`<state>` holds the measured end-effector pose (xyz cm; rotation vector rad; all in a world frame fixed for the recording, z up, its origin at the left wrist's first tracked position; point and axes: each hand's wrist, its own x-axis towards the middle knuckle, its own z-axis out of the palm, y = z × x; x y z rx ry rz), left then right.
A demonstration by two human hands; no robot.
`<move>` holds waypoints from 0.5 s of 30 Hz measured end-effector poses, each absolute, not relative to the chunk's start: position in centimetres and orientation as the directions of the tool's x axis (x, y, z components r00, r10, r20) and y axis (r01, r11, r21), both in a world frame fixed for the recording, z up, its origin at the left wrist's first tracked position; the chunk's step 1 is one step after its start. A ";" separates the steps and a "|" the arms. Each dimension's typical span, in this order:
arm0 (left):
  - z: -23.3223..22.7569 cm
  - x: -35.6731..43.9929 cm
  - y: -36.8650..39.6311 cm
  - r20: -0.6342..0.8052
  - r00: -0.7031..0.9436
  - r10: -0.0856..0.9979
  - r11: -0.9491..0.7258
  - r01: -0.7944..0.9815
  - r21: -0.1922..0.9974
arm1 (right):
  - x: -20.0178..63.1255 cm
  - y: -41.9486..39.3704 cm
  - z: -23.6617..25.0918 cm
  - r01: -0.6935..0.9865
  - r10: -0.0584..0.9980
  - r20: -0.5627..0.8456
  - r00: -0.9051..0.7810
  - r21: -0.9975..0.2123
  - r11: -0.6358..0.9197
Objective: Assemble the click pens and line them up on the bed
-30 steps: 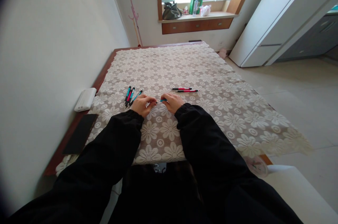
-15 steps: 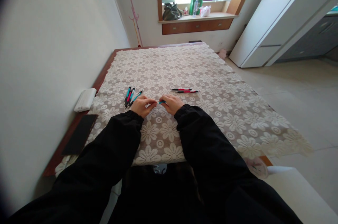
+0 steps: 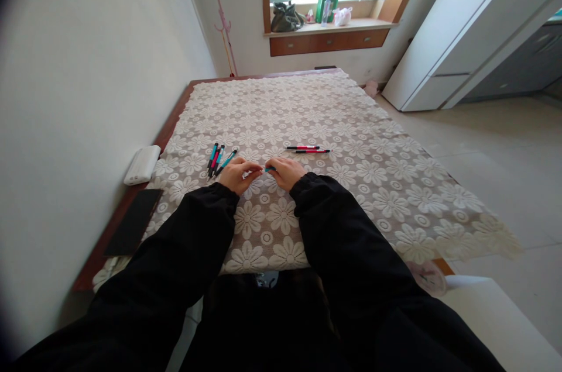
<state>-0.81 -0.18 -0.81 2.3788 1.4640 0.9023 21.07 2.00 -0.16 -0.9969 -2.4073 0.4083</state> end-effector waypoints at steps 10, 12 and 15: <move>-0.9 -0.8 -0.2 0.412 0.314 0.855 -0.491 0.743 0.454 | 20.9 1.9 -0.7 0.592 0.734 0.292 -0.613 -0.445 0.671; -0.8 -0.8 -0.3 0.420 0.304 0.855 -0.490 0.741 0.459 | 20.9 1.8 -0.6 0.579 0.732 0.296 -0.614 -0.461 0.672; -0.5 -0.7 -0.5 0.437 0.287 0.852 -0.494 0.718 0.490 | 20.7 1.7 -0.5 0.542 0.745 0.311 -0.590 -0.531 0.651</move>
